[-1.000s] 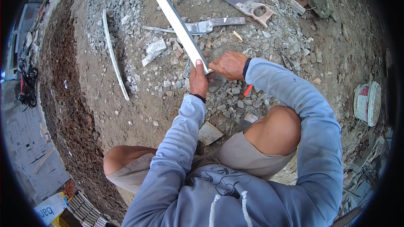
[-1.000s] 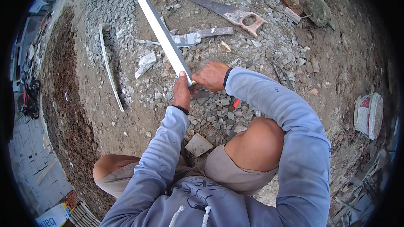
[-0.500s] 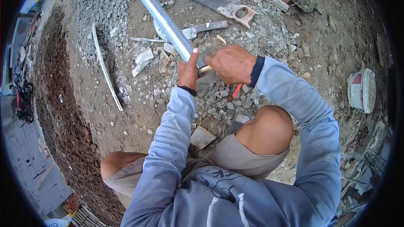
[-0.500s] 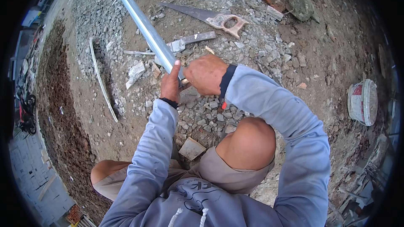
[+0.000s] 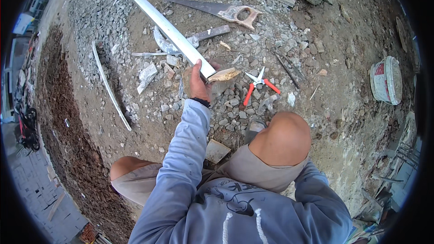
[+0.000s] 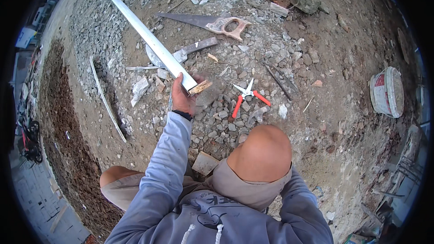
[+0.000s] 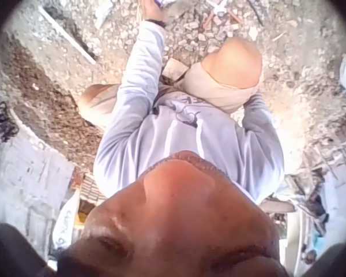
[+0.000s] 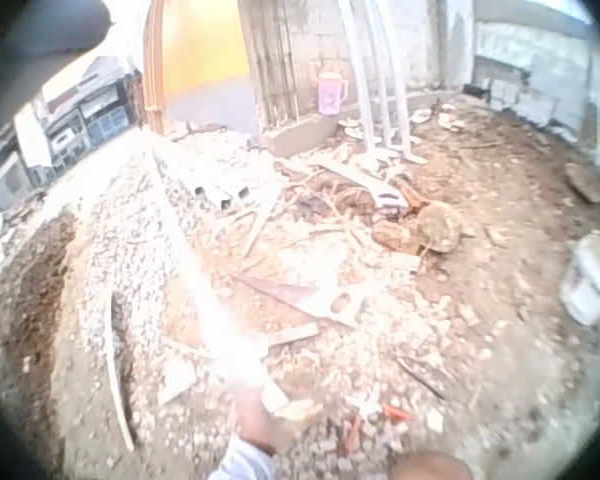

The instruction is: Measure and cut a metal profile or trim piece using shears and a hammer for adjustment.

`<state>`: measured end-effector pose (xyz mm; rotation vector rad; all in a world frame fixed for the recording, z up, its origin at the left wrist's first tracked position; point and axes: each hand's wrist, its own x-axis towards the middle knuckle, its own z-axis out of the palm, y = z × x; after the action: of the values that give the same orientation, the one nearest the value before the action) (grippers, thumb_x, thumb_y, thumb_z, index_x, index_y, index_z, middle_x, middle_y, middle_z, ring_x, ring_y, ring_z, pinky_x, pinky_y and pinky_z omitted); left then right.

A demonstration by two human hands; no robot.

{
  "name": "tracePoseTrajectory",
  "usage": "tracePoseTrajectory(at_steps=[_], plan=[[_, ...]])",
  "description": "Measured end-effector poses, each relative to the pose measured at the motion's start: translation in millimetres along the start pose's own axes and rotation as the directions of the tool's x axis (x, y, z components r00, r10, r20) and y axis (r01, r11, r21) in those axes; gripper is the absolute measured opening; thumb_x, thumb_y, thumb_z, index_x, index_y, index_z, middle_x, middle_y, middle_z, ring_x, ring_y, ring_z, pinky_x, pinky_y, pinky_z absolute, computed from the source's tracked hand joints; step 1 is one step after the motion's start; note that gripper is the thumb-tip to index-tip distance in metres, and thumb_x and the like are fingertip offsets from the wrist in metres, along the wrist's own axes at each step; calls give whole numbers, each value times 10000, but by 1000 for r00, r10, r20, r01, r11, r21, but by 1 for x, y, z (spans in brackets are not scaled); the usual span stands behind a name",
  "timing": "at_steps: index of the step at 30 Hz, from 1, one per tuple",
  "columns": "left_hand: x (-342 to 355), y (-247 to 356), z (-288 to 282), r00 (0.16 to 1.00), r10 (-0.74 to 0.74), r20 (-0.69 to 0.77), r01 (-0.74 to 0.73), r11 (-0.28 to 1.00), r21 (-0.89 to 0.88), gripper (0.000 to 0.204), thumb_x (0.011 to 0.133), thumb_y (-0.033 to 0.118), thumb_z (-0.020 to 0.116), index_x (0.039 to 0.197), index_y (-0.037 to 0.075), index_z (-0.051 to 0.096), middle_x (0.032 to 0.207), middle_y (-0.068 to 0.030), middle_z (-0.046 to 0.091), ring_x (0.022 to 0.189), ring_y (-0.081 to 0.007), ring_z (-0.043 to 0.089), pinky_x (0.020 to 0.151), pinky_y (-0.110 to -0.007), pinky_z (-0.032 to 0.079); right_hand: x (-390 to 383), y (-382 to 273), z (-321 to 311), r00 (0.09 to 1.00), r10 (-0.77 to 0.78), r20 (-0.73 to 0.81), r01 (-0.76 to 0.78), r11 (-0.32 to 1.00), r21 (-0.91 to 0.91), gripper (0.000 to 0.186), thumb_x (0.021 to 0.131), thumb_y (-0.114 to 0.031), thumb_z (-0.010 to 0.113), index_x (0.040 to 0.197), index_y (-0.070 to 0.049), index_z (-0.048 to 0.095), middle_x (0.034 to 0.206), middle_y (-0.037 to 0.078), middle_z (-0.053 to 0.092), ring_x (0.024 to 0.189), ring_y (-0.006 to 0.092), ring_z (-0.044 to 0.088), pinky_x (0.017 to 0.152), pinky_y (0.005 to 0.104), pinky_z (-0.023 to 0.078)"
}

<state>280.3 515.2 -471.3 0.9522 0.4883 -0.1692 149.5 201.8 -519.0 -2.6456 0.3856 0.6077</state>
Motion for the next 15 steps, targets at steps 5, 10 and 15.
tracePoseTrajectory(at_steps=[5,10,15], plan=[[-3,-11,-24,903,392,-177,-250,814,524,529,949,340,539,1265,-81,486,968,-88,611,841,-145,563,735,-296,460,-2,0,4,1000,-7,23,7,1000,10,495,837,-366,643,1187,-25,562,1159,224,610,966,337,643,832,448,492],[-20,-1,-61,884,468,11,-295,539,789,513,864,174,617,1301,-43,460,1221,-224,525,1095,-294,538,951,-408,415,1,2,9,998,-27,58,26,999,20,489,837,-367,642,1178,-25,566,1151,224,612,963,340,642,831,449,491],[-92,21,12,743,476,470,-484,-101,869,492,765,126,715,1211,8,546,1213,-246,529,1119,-364,536,924,-437,439,-4,8,22,996,-6,92,2,999,43,483,837,-369,640,1169,-25,571,1144,224,614,960,343,641,830,451,490]])
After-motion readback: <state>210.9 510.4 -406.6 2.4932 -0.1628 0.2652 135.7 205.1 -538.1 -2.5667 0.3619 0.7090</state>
